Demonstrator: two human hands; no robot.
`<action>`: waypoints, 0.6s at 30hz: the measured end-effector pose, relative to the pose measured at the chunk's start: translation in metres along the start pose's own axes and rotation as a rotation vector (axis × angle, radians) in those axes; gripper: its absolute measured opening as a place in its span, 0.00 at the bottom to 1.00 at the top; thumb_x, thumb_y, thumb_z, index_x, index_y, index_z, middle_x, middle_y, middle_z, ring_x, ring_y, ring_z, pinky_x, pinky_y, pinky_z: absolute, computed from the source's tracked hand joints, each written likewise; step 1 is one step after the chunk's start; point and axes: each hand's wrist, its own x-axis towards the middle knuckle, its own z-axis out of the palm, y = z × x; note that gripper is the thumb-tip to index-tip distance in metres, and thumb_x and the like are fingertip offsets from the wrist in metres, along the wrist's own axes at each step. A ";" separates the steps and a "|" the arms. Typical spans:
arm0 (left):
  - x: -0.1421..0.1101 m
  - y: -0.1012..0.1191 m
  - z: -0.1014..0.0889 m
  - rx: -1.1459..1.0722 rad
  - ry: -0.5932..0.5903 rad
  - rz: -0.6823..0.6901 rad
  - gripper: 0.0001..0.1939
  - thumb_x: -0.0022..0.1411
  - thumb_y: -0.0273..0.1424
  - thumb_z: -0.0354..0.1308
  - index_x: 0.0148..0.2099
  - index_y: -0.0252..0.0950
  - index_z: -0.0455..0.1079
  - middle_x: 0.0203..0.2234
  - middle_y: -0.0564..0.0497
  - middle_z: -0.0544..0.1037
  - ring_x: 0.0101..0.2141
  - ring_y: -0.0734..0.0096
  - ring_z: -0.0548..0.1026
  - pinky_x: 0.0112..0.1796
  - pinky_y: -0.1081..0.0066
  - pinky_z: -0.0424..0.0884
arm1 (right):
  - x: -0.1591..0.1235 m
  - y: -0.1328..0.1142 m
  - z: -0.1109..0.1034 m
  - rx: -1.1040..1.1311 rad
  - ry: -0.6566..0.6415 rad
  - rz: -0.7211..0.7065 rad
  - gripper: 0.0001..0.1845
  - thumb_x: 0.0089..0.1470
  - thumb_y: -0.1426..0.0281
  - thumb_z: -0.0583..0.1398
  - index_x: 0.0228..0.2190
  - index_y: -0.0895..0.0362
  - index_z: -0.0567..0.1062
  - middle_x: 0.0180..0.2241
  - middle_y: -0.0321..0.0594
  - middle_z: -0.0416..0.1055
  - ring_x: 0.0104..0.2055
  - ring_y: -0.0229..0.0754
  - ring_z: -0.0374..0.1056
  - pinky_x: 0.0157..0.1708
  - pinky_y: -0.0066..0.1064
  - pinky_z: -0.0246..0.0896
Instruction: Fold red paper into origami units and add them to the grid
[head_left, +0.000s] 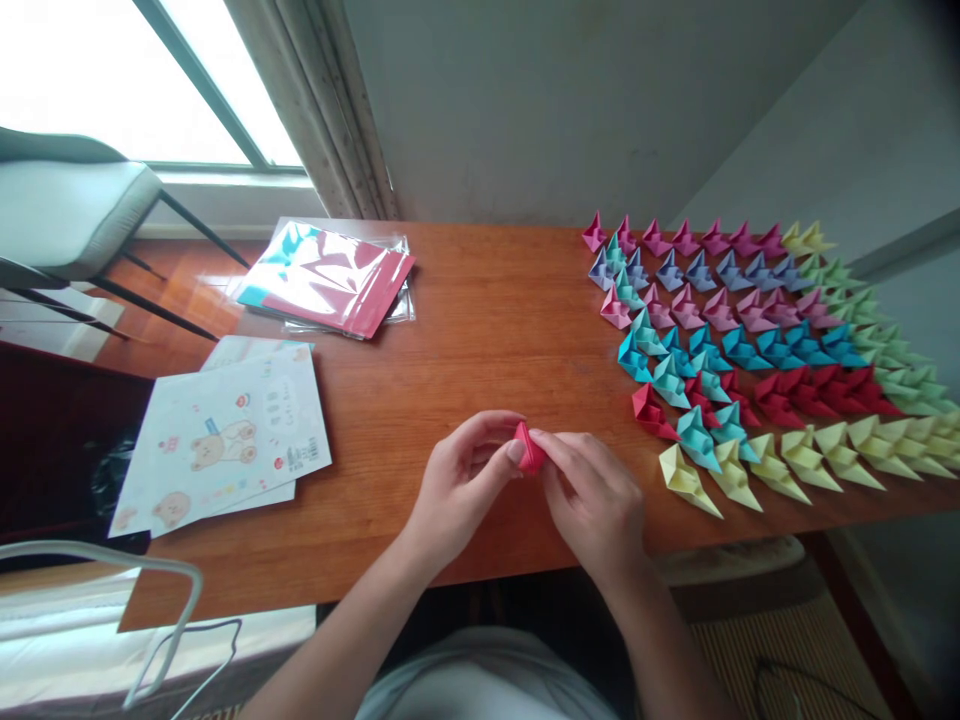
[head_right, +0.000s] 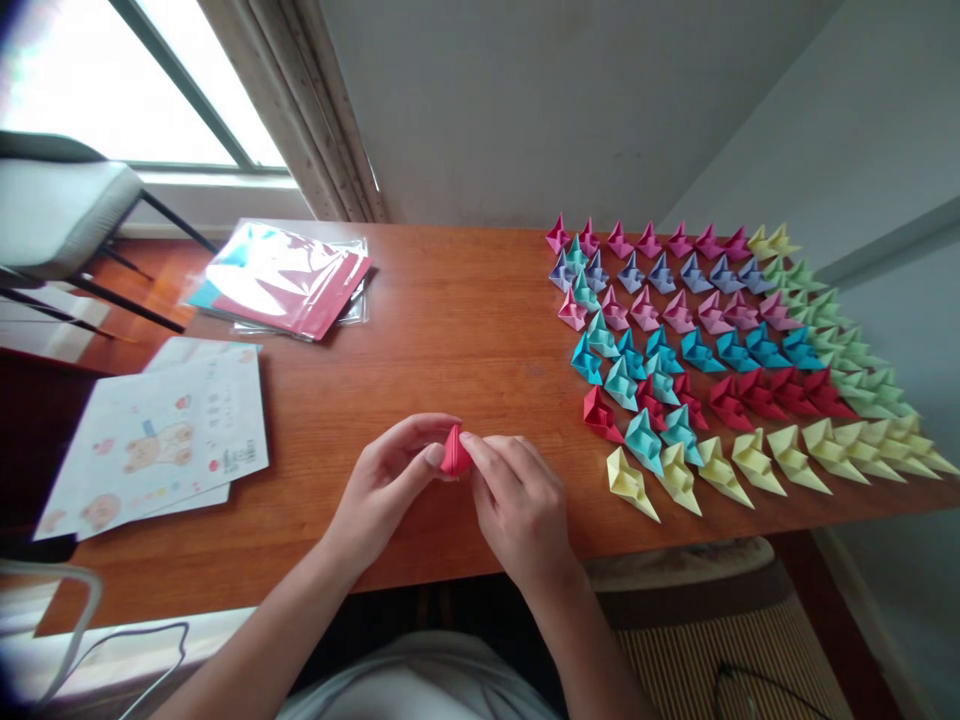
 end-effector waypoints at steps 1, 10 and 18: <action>0.000 0.000 0.001 0.001 0.005 -0.018 0.15 0.61 0.35 0.66 0.48 0.34 0.74 0.38 0.49 0.81 0.38 0.70 0.79 0.38 0.76 0.76 | 0.000 -0.001 0.000 0.008 -0.006 -0.002 0.19 0.60 0.82 0.59 0.50 0.53 0.75 0.37 0.43 0.78 0.39 0.43 0.74 0.43 0.35 0.69; 0.003 -0.007 0.000 -0.073 0.036 -0.028 0.16 0.55 0.30 0.71 0.46 0.35 0.75 0.38 0.50 0.81 0.39 0.72 0.78 0.42 0.75 0.74 | 0.001 -0.006 -0.005 0.289 -0.064 0.256 0.18 0.60 0.79 0.57 0.49 0.53 0.75 0.43 0.42 0.77 0.45 0.42 0.73 0.46 0.33 0.69; 0.003 -0.008 0.001 -0.064 -0.003 -0.039 0.12 0.55 0.30 0.71 0.40 0.33 0.75 0.34 0.50 0.80 0.35 0.72 0.77 0.38 0.74 0.73 | 0.006 -0.002 -0.003 0.620 -0.124 0.581 0.07 0.62 0.66 0.62 0.41 0.50 0.78 0.40 0.38 0.75 0.42 0.43 0.73 0.40 0.33 0.70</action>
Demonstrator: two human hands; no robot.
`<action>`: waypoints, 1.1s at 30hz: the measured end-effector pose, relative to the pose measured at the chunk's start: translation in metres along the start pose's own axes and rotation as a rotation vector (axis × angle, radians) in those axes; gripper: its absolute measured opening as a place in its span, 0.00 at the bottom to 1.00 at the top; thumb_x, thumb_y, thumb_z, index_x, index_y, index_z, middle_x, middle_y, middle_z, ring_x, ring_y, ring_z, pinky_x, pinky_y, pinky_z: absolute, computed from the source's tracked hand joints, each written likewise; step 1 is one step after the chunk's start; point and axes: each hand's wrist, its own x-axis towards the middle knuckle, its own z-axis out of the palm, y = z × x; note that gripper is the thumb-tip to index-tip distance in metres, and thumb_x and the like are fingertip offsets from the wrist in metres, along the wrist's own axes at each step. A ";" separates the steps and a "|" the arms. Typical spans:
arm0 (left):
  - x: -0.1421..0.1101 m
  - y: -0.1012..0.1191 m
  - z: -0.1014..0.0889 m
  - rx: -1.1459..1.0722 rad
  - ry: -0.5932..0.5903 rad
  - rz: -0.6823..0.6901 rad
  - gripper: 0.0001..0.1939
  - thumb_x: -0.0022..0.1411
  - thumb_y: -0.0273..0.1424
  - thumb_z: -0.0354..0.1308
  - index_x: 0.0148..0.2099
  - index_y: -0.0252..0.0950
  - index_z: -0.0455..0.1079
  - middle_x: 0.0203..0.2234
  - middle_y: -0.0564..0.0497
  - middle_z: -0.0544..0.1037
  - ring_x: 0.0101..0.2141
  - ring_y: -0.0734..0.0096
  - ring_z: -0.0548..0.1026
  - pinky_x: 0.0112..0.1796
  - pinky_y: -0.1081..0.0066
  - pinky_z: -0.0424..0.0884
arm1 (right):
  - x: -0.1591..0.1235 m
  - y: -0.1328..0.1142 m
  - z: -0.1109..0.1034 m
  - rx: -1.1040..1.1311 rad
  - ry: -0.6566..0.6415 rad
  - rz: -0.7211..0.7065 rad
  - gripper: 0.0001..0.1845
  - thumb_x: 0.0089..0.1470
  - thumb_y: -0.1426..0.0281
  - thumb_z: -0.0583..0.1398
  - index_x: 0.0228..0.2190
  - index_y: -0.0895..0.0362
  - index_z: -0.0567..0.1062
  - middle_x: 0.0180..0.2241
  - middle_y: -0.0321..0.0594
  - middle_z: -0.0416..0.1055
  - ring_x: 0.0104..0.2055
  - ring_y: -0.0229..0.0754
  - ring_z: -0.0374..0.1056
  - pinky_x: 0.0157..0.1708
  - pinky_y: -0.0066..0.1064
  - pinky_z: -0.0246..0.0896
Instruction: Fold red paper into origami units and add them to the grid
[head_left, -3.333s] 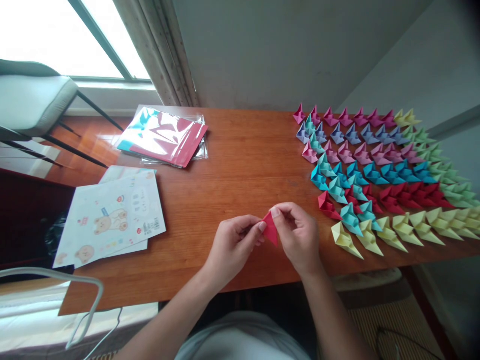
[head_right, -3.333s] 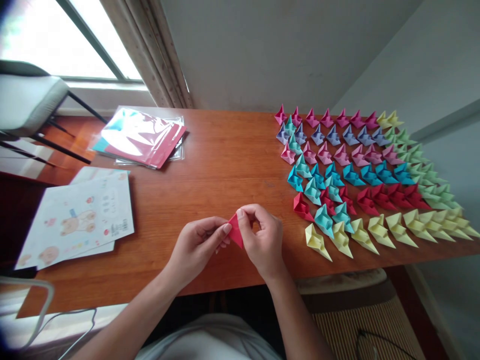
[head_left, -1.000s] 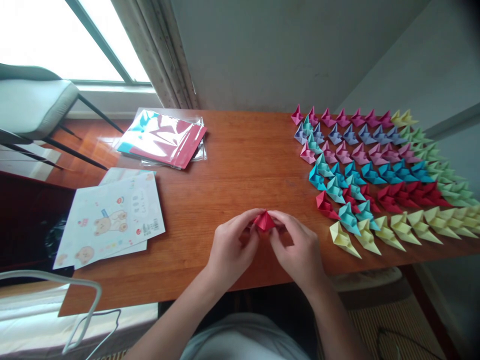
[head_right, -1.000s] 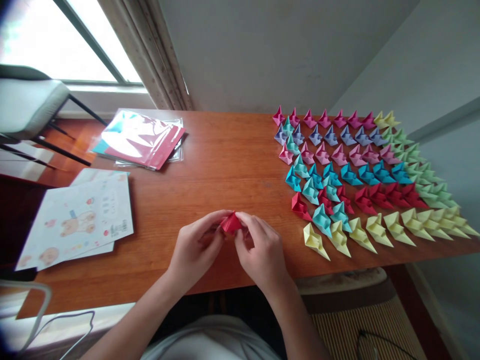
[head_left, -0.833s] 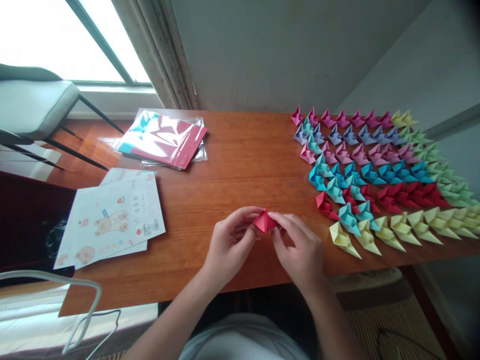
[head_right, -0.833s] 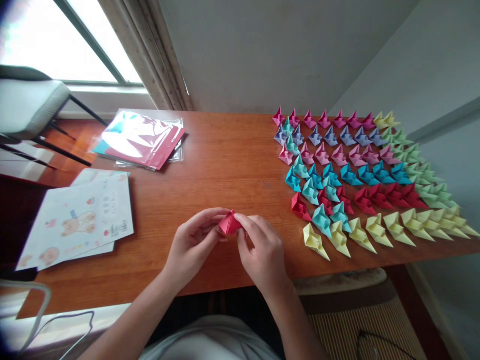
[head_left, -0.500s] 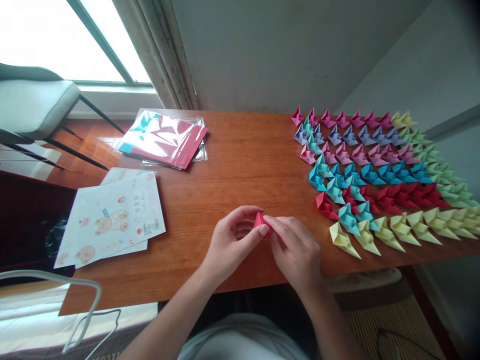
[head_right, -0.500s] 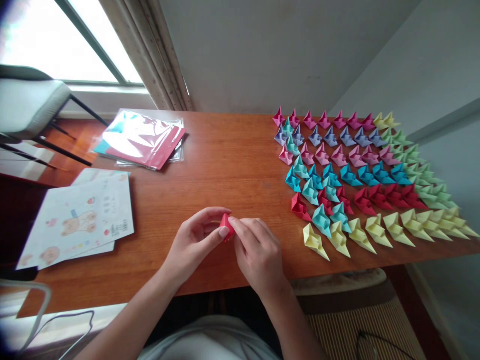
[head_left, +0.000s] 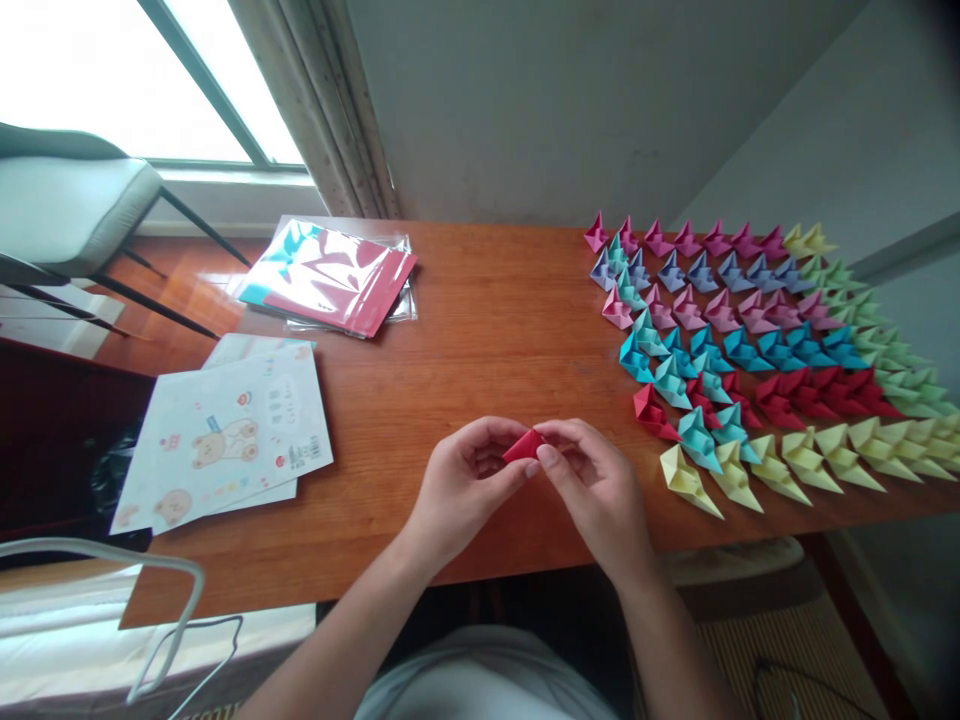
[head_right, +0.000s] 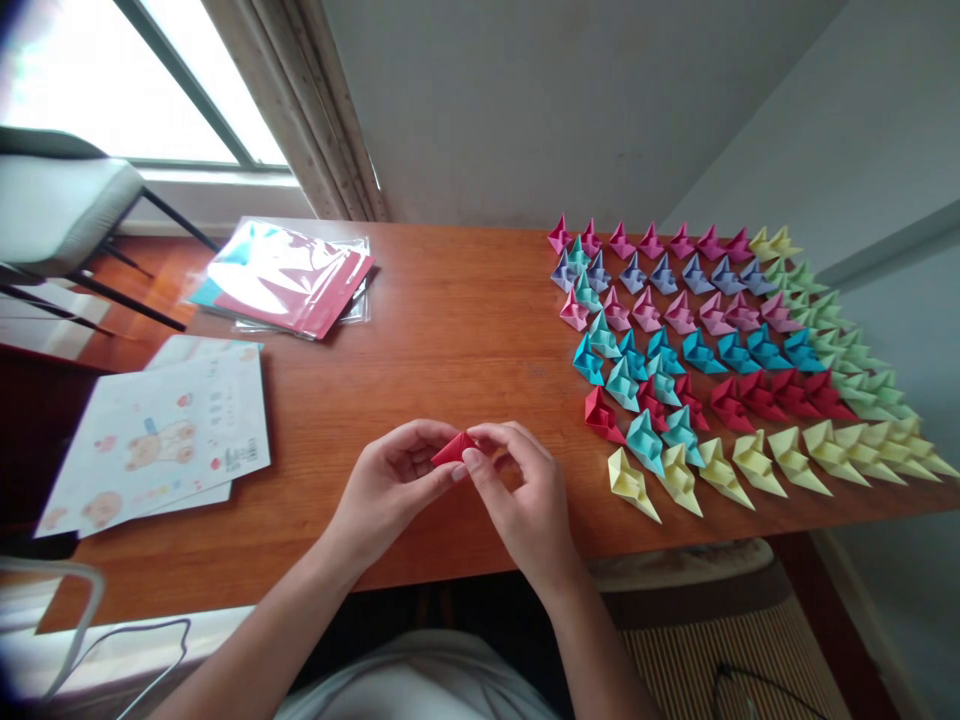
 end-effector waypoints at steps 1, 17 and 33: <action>0.000 0.000 0.000 0.004 -0.006 0.003 0.12 0.55 0.30 0.71 0.40 0.33 0.74 0.34 0.51 0.80 0.35 0.72 0.76 0.38 0.74 0.73 | 0.001 0.000 0.000 0.017 -0.003 0.003 0.06 0.61 0.65 0.62 0.40 0.50 0.78 0.39 0.38 0.75 0.42 0.43 0.73 0.40 0.32 0.70; -0.002 -0.002 0.000 0.167 0.048 0.106 0.10 0.59 0.32 0.67 0.41 0.34 0.75 0.34 0.48 0.80 0.35 0.68 0.77 0.38 0.72 0.73 | 0.001 0.001 -0.012 0.045 -0.021 -0.050 0.03 0.62 0.69 0.60 0.38 0.52 0.75 0.39 0.38 0.73 0.43 0.43 0.71 0.43 0.34 0.68; -0.003 0.001 0.000 0.644 0.038 0.271 0.08 0.63 0.35 0.63 0.34 0.36 0.77 0.25 0.51 0.76 0.26 0.73 0.71 0.28 0.74 0.65 | 0.012 -0.011 -0.018 -0.229 -0.102 -0.243 0.06 0.63 0.71 0.60 0.36 0.52 0.78 0.35 0.36 0.75 0.39 0.40 0.72 0.40 0.31 0.66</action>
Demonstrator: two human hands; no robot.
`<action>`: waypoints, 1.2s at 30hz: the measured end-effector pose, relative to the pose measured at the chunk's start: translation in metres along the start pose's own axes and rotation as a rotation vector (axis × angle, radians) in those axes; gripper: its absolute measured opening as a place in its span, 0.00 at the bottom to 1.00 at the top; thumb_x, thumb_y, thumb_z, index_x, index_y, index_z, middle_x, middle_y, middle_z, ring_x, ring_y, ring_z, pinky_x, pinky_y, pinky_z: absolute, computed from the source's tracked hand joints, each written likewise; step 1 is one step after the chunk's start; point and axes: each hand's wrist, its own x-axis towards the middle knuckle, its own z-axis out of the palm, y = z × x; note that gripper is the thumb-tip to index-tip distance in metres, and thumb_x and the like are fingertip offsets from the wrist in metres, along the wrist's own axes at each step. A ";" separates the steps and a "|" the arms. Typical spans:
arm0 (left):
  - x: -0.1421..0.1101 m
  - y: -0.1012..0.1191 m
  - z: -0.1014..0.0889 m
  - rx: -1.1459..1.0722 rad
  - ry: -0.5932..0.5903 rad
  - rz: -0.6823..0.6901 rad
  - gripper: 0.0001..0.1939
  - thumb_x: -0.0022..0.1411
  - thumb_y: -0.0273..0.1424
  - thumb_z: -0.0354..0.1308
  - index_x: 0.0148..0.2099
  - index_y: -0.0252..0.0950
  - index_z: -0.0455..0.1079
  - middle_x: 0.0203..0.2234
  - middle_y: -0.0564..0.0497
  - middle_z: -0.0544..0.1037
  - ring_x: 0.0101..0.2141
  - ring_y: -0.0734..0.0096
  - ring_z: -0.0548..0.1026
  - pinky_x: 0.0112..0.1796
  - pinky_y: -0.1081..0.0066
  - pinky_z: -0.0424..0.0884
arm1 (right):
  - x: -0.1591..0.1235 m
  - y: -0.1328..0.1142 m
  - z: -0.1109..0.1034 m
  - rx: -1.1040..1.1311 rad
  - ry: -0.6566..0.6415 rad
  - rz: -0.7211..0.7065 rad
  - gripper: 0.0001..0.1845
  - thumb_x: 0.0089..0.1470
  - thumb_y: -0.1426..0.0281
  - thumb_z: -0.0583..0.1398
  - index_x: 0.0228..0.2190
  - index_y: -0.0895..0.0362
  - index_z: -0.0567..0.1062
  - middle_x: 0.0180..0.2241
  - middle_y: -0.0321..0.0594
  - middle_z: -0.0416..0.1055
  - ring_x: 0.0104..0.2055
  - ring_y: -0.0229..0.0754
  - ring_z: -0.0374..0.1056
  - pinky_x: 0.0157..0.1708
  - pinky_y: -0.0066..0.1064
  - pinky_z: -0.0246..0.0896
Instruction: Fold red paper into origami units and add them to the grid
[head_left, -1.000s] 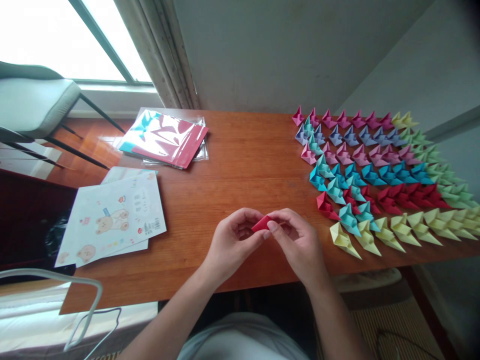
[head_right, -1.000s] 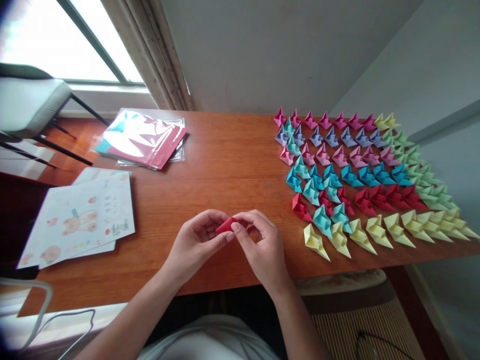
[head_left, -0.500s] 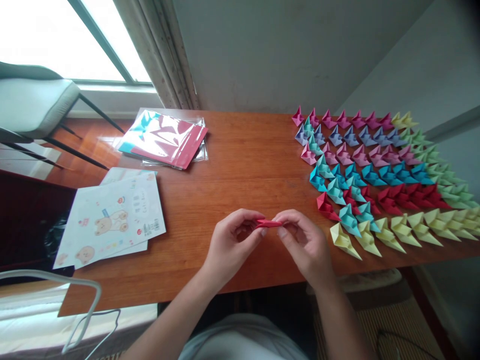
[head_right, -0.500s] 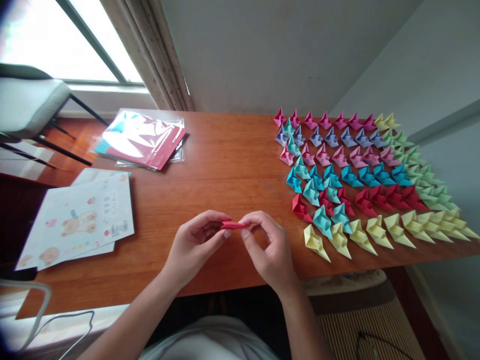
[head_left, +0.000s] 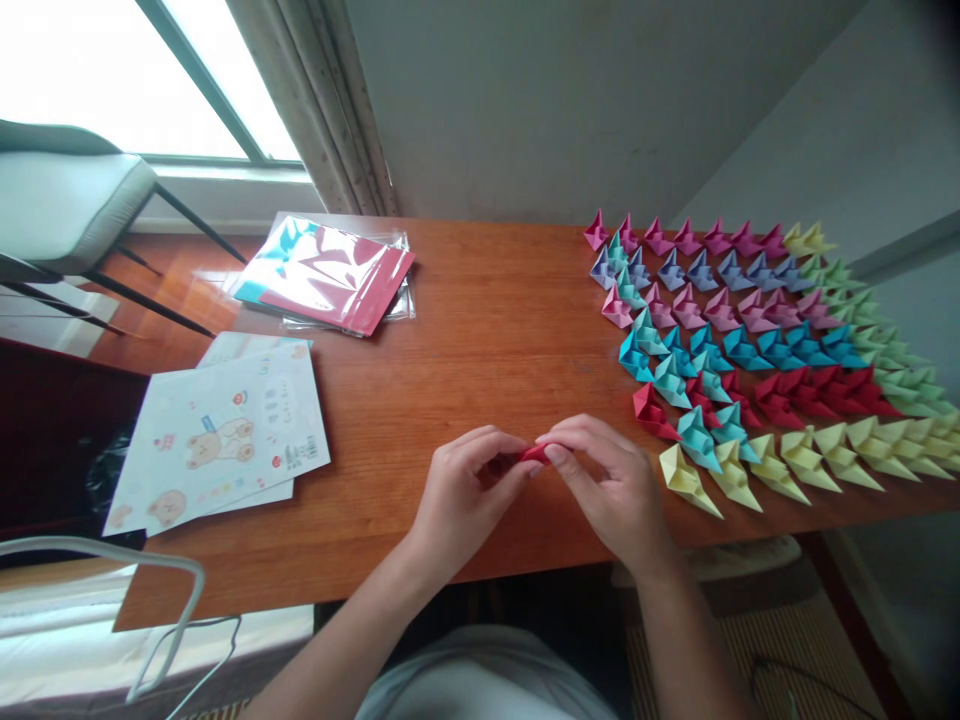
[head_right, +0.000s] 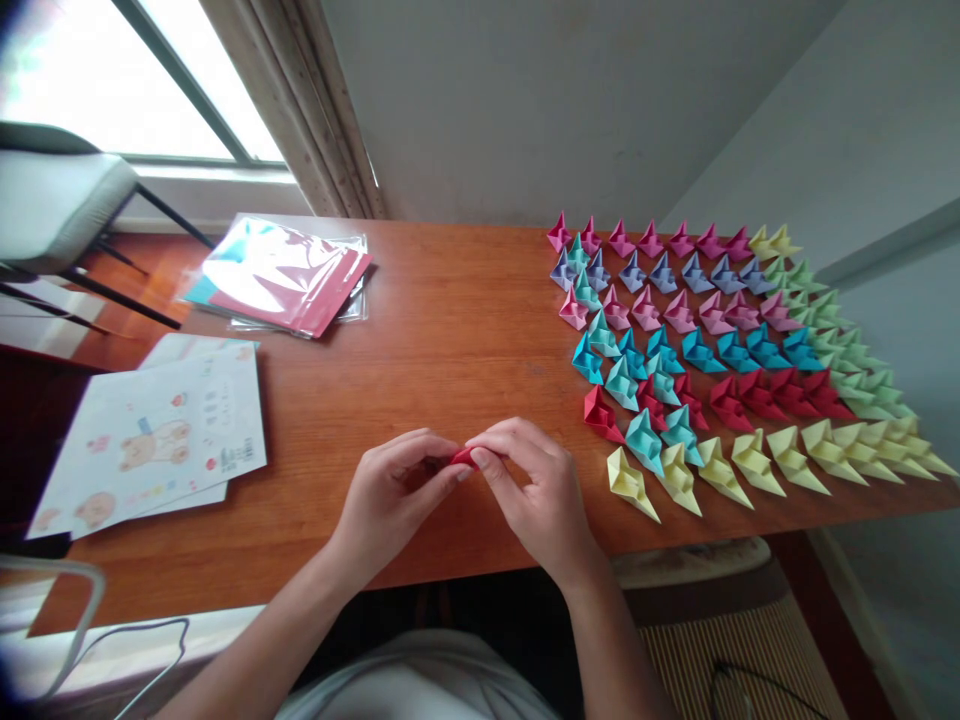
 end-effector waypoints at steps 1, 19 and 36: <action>0.000 -0.001 0.000 -0.028 -0.013 -0.030 0.09 0.62 0.36 0.64 0.33 0.36 0.77 0.25 0.51 0.77 0.26 0.72 0.71 0.27 0.74 0.65 | 0.000 0.000 0.001 -0.004 0.002 0.000 0.06 0.63 0.71 0.60 0.35 0.52 0.78 0.34 0.36 0.75 0.38 0.40 0.72 0.39 0.31 0.66; 0.003 0.001 -0.006 -0.470 -0.169 -0.222 0.12 0.62 0.38 0.64 0.39 0.34 0.78 0.31 0.48 0.81 0.33 0.68 0.75 0.35 0.73 0.71 | 0.014 -0.008 -0.002 -0.130 -0.145 -0.058 0.11 0.67 0.68 0.54 0.37 0.52 0.77 0.34 0.39 0.73 0.38 0.42 0.70 0.39 0.34 0.66; 0.004 0.002 -0.006 -0.554 0.105 -0.322 0.12 0.53 0.36 0.72 0.36 0.33 0.81 0.27 0.49 0.81 0.27 0.73 0.74 0.31 0.75 0.71 | -0.011 0.009 0.037 0.264 0.140 0.277 0.10 0.61 0.61 0.62 0.41 0.53 0.77 0.36 0.40 0.78 0.37 0.43 0.75 0.40 0.34 0.72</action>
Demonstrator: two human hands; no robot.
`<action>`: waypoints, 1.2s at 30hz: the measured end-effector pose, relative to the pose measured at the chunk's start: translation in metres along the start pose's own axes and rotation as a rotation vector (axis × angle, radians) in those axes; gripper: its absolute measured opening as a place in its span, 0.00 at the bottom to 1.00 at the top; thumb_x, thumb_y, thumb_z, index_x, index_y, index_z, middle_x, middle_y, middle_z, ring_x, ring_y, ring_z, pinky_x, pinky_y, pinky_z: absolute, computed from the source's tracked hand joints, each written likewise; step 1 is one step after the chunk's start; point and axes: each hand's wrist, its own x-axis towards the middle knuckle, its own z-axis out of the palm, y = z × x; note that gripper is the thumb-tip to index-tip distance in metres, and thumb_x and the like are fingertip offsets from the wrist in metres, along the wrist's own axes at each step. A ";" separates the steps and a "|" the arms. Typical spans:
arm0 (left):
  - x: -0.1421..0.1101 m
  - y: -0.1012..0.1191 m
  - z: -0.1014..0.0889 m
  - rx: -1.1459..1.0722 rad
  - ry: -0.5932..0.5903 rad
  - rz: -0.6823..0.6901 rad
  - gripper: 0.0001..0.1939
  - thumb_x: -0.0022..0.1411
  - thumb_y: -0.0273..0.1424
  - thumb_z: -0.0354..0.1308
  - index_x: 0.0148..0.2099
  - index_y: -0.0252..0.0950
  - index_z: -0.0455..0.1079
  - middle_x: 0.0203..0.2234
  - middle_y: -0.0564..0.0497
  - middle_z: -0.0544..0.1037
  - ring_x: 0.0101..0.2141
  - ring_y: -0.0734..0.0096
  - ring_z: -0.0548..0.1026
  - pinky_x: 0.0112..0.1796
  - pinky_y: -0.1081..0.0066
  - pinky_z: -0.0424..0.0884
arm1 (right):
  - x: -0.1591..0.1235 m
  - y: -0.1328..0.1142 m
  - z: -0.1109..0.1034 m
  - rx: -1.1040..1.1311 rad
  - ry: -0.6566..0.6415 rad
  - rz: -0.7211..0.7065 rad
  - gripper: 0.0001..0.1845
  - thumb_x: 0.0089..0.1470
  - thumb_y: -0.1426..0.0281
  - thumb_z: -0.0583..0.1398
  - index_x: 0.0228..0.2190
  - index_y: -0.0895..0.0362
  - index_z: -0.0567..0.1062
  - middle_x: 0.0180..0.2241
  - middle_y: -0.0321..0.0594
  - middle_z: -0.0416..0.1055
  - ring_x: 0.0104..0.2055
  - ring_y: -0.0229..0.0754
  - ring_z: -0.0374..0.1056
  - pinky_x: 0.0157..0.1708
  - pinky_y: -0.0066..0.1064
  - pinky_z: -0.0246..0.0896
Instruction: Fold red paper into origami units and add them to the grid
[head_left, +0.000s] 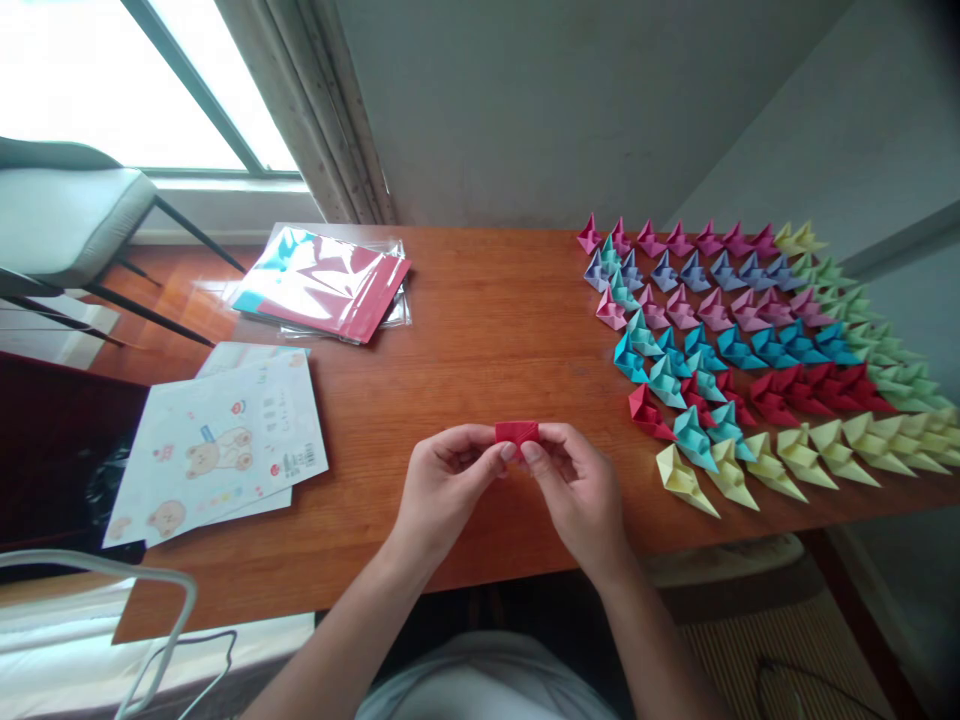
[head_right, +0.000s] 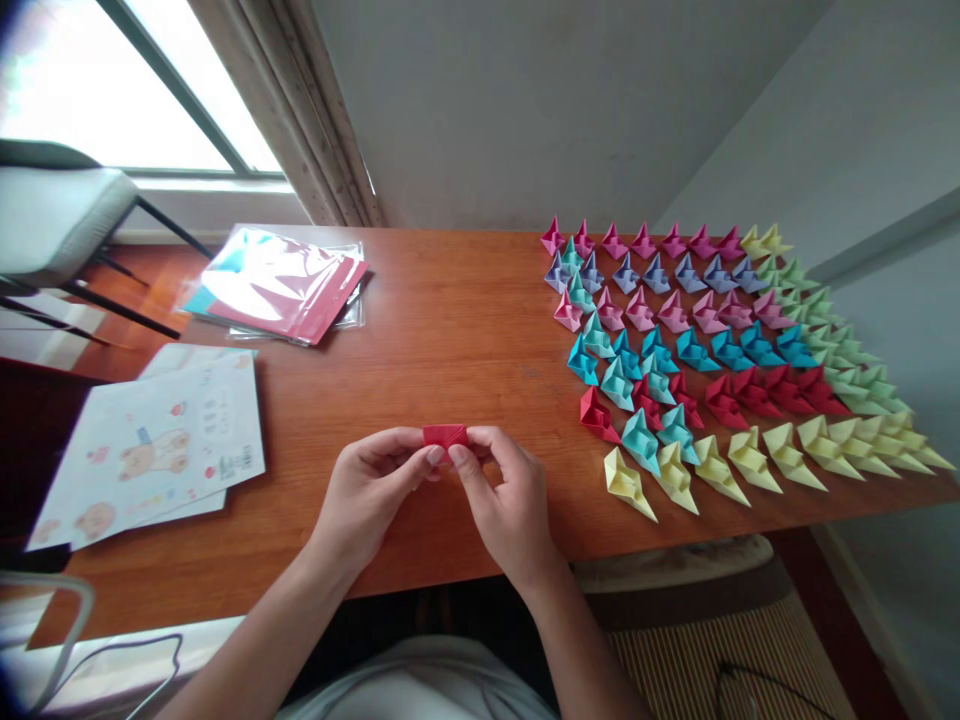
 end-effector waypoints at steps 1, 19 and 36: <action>0.000 0.001 0.000 0.006 -0.012 0.002 0.12 0.54 0.36 0.72 0.36 0.33 0.80 0.27 0.50 0.81 0.27 0.74 0.73 0.30 0.76 0.70 | 0.000 -0.001 0.000 0.002 0.003 -0.002 0.10 0.61 0.62 0.62 0.41 0.53 0.77 0.36 0.40 0.78 0.37 0.43 0.75 0.40 0.34 0.72; 0.000 -0.005 -0.002 0.193 -0.190 0.019 0.13 0.57 0.37 0.68 0.31 0.33 0.71 0.22 0.55 0.70 0.25 0.76 0.64 0.26 0.76 0.61 | 0.015 -0.015 -0.018 -0.131 -0.093 -0.082 0.07 0.61 0.66 0.61 0.33 0.54 0.76 0.30 0.35 0.75 0.33 0.39 0.70 0.34 0.28 0.64; -0.001 -0.006 -0.001 0.196 -0.303 0.036 0.11 0.64 0.36 0.62 0.36 0.33 0.70 0.27 0.53 0.70 0.28 0.75 0.65 0.29 0.76 0.61 | 0.021 -0.021 -0.016 -0.194 -0.154 -0.155 0.08 0.63 0.69 0.59 0.31 0.55 0.74 0.29 0.34 0.74 0.31 0.38 0.69 0.33 0.28 0.62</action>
